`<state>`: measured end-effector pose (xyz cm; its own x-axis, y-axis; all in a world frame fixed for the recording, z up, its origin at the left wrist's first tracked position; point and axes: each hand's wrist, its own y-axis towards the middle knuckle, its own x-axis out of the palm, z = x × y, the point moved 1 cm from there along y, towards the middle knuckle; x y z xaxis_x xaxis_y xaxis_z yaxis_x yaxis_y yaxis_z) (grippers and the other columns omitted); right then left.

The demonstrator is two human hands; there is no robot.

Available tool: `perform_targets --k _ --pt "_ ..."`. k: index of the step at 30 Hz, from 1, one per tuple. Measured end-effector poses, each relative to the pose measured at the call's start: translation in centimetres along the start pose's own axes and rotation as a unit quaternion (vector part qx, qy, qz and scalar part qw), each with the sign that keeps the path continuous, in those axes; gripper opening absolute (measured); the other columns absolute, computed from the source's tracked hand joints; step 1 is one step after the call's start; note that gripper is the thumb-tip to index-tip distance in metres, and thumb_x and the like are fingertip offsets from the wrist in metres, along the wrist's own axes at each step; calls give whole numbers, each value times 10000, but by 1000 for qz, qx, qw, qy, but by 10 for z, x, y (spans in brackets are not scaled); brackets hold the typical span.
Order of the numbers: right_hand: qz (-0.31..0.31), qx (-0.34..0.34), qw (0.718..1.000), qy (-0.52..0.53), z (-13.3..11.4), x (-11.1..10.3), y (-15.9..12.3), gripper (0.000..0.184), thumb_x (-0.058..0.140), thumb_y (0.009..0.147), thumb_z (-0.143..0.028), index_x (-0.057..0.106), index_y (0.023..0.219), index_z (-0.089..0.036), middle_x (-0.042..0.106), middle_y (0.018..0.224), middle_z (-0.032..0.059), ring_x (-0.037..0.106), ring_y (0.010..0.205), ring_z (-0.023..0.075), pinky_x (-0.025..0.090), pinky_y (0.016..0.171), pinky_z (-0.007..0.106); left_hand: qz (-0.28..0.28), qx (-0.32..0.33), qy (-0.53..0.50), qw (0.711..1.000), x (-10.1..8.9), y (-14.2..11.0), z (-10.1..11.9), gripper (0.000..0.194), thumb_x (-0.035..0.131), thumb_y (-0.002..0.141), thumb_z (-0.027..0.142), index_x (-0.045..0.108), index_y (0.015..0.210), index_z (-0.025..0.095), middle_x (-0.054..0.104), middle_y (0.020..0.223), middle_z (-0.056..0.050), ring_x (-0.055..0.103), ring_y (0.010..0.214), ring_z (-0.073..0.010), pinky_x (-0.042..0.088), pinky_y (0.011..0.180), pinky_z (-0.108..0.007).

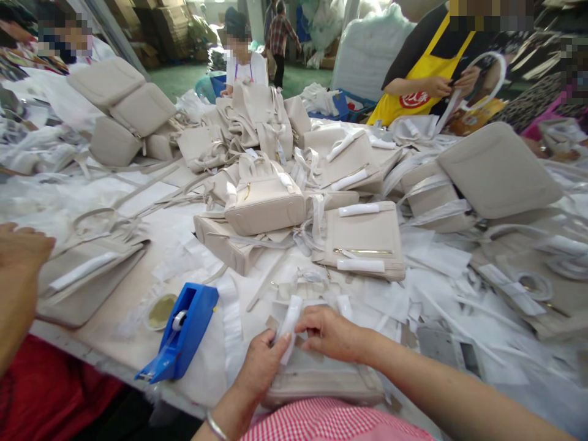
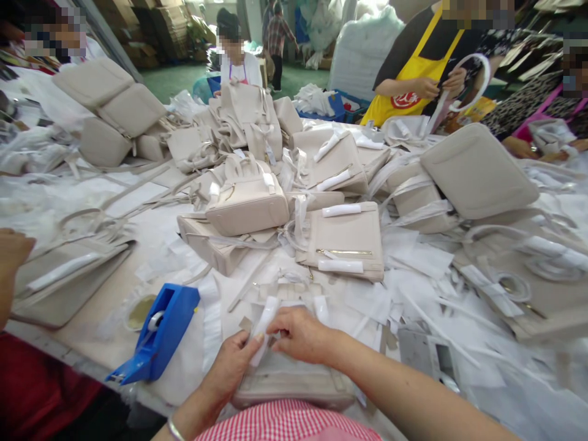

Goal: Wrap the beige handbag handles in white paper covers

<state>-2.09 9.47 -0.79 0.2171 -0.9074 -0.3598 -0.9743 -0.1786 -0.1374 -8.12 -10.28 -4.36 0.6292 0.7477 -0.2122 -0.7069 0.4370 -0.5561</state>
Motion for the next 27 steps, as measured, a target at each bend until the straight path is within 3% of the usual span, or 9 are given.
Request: perform_targets --k 3,7,10,15,19,23,27 --pt "-29 -105 990 -91 -4 -3 7 177 549 882 -144 711 947 -175 658 959 62 603 911 152 478 845 255 -21 -4 -13 1000 -1 1 -5 467 628 749 601 670 771 137 642 706 -13 559 689 -176 437 621 -271" --pt "4 -108 965 -239 9 -9 4 235 469 921 -142 661 1054 -168 643 978 87 581 909 179 463 835 297 -24 -37 -69 997 0 1 -9 506 652 711 629 661 774 127 642 702 -18 562 669 -175 436 593 -271" --pt "-53 -122 926 -352 18 -5 -5 199 458 934 -171 635 1024 -177 635 906 67 550 814 187 429 788 318 -35 -49 -125 990 1 -1 -5 491 675 691 622 654 762 136 641 686 -15 584 683 -182 453 624 -282" --pt "-57 -154 911 -379 18 10 -11 231 385 977 -204 612 953 -171 615 827 49 504 726 176 387 742 315 -55 -73 -186 978 0 -2 4 481 725 659 589 669 780 127 641 651 -12 574 635 -169 465 642 -305" --pt "-30 -228 912 -340 19 11 -9 261 405 974 -248 662 1012 -213 605 804 33 485 699 163 361 699 295 -83 -77 -220 969 0 -2 3 449 723 685 548 672 832 127 669 691 -27 590 665 -173 457 653 -301" --pt "-6 -217 929 -299 13 6 -2 305 380 967 -205 685 958 -211 619 841 32 510 733 149 362 684 267 -62 -64 -149 985 3 1 2 422 703 686 536 668 795 130 645 696 -14 553 647 -161 420 609 -277" --pt "-65 -235 902 -356 -3 3 15 189 502 913 -197 678 844 -182 607 785 44 498 762 175 375 725 305 -8 6 23 1000 5 1 10 298 667 703 448 622 640 160 571 620 16 497 628 -156 388 599 -273"
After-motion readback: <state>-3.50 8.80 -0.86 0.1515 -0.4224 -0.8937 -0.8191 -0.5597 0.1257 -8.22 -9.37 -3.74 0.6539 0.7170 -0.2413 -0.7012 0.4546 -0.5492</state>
